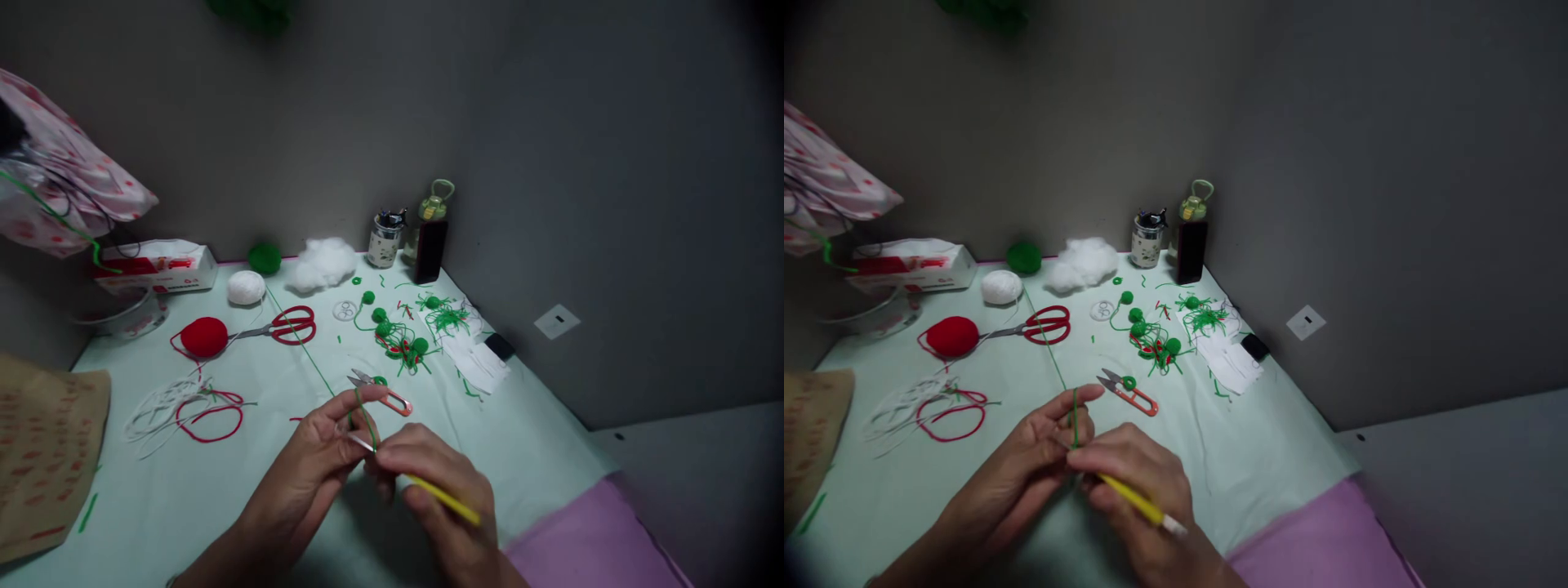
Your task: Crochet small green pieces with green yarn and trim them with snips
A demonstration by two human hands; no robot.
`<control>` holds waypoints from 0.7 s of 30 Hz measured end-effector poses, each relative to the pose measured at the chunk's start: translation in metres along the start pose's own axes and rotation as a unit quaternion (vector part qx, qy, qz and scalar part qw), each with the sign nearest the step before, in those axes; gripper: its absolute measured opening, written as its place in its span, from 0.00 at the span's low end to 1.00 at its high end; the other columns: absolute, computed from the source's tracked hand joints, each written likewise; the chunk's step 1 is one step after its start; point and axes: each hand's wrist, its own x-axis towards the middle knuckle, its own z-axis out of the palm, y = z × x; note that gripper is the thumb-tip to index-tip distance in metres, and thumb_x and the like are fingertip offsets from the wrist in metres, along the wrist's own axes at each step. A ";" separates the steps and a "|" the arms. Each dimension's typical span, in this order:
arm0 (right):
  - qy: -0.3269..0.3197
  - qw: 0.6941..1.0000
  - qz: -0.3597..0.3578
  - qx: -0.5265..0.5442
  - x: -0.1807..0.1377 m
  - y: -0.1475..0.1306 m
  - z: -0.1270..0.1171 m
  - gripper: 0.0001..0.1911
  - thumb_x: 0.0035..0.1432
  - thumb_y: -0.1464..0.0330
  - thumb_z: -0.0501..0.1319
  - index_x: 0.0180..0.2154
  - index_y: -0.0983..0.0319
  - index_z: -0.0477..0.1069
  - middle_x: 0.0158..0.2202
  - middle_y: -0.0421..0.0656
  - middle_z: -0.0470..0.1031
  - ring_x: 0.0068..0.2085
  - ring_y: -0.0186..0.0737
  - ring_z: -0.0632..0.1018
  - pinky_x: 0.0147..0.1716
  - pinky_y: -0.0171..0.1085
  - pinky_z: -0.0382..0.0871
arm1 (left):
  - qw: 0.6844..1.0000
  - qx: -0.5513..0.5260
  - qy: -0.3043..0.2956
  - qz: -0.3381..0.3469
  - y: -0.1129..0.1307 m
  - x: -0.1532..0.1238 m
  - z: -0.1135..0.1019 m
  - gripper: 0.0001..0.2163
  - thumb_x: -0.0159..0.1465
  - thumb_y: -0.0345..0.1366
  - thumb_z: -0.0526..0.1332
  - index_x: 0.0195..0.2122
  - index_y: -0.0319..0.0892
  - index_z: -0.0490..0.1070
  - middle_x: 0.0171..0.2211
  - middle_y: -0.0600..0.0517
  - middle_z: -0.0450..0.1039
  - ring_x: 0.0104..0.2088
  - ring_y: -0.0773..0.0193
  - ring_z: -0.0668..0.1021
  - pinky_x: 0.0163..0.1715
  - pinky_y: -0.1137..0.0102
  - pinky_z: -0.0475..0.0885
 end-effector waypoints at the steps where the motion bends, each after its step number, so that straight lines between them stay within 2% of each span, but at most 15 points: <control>1: 0.008 0.992 -0.065 -0.104 -0.001 0.001 0.003 0.17 0.69 0.68 0.57 0.57 0.55 0.72 0.42 0.47 0.79 0.39 0.39 0.80 0.37 0.37 0.76 | 1.000 -0.017 0.015 0.006 -0.001 0.000 0.002 0.19 0.54 0.33 0.74 0.48 0.45 0.80 0.25 0.57 0.71 0.26 0.71 0.70 0.31 0.76 0.68; 3: 0.007 0.950 -0.154 -0.271 -0.004 0.004 0.007 0.23 0.68 0.74 0.57 0.63 0.58 0.66 0.45 0.50 0.79 0.45 0.42 0.79 0.41 0.39 0.76 | 0.999 -0.017 0.038 0.021 -0.003 -0.001 0.004 0.20 0.55 0.34 0.74 0.50 0.45 0.79 0.28 0.56 0.73 0.28 0.71 0.71 0.33 0.77 0.68; 4: 0.007 0.930 -0.179 -0.322 -0.006 0.005 0.008 0.25 0.67 0.76 0.57 0.64 0.60 0.64 0.45 0.51 0.79 0.46 0.42 0.79 0.41 0.38 0.76 | 0.998 0.000 0.047 0.034 -0.004 -0.001 0.005 0.20 0.56 0.34 0.73 0.51 0.46 0.79 0.29 0.56 0.73 0.29 0.71 0.72 0.35 0.76 0.69; 6: 0.021 0.911 -0.187 -0.368 -0.007 0.006 0.010 0.26 0.66 0.77 0.56 0.64 0.61 0.64 0.44 0.51 0.79 0.45 0.43 0.79 0.40 0.38 0.75 | 0.992 0.070 0.071 0.073 -0.004 -0.003 0.004 0.20 0.57 0.34 0.72 0.52 0.47 0.78 0.30 0.56 0.74 0.31 0.68 0.73 0.38 0.74 0.70; 7: 0.039 0.913 -0.179 -0.364 -0.007 0.006 0.010 0.24 0.66 0.78 0.56 0.61 0.61 0.66 0.42 0.50 0.78 0.43 0.42 0.79 0.38 0.37 0.75 | 0.984 0.123 0.086 0.099 -0.004 -0.003 0.003 0.20 0.57 0.33 0.72 0.52 0.48 0.78 0.30 0.55 0.75 0.32 0.67 0.75 0.40 0.72 0.70; 9: 0.079 0.938 -0.131 -0.312 -0.006 0.003 0.011 0.16 0.66 0.77 0.55 0.52 0.60 0.72 0.37 0.46 0.77 0.39 0.40 0.78 0.36 0.37 0.72 | 0.953 0.240 0.108 0.152 -0.004 -0.005 0.002 0.18 0.57 0.32 0.72 0.50 0.48 0.80 0.29 0.55 0.76 0.34 0.63 0.76 0.45 0.68 0.70; 11: 0.106 0.969 -0.032 -0.219 -0.004 0.000 0.011 0.10 0.68 0.74 0.53 0.42 0.60 0.73 0.32 0.43 0.73 0.34 0.38 0.75 0.34 0.36 0.69 | 0.923 0.322 0.109 0.182 -0.002 -0.006 0.003 0.17 0.57 0.31 0.71 0.48 0.47 0.81 0.29 0.54 0.78 0.36 0.61 0.77 0.49 0.65 0.68; 12: 0.116 0.979 0.023 -0.164 -0.003 -0.002 0.010 0.10 0.69 0.71 0.53 0.38 0.60 0.72 0.31 0.41 0.72 0.33 0.36 0.73 0.34 0.35 0.68 | 0.918 0.338 0.103 0.182 -0.001 -0.007 0.003 0.16 0.57 0.31 0.71 0.48 0.47 0.81 0.29 0.54 0.78 0.36 0.60 0.77 0.49 0.65 0.68; 14: 0.133 0.984 0.114 -0.044 -0.001 -0.003 0.008 0.13 0.70 0.65 0.55 0.33 0.60 0.71 0.29 0.40 0.70 0.31 0.35 0.71 0.33 0.34 0.66 | 0.929 0.328 0.080 0.148 0.002 -0.007 0.004 0.18 0.57 0.32 0.71 0.50 0.48 0.80 0.28 0.55 0.78 0.35 0.61 0.77 0.47 0.64 0.68; 16: 0.132 0.972 0.171 0.089 0.001 -0.003 0.005 0.15 0.69 0.60 0.57 0.33 0.61 0.72 0.28 0.40 0.70 0.30 0.33 0.71 0.32 0.33 0.66 | 0.956 0.276 0.042 0.087 0.006 -0.006 0.003 0.19 0.56 0.33 0.72 0.50 0.48 0.80 0.27 0.56 0.77 0.33 0.62 0.77 0.43 0.66 0.69; 18: 0.108 0.950 0.206 0.208 0.002 -0.001 0.003 0.14 0.67 0.57 0.60 0.35 0.61 0.74 0.27 0.39 0.72 0.27 0.31 0.71 0.29 0.31 0.66 | 0.979 0.204 -0.010 0.023 0.010 -0.005 0.000 0.17 0.56 0.35 0.73 0.48 0.48 0.80 0.27 0.56 0.75 0.32 0.65 0.75 0.38 0.69 0.68; 21: 0.073 0.929 0.215 0.290 0.002 0.000 0.002 0.12 0.65 0.58 0.64 0.37 0.61 0.77 0.26 0.39 0.74 0.24 0.28 0.71 0.26 0.29 0.66 | 0.990 0.129 -0.044 -0.026 0.012 -0.005 -0.002 0.15 0.57 0.37 0.73 0.46 0.46 0.81 0.27 0.57 0.73 0.29 0.68 0.74 0.36 0.71 0.67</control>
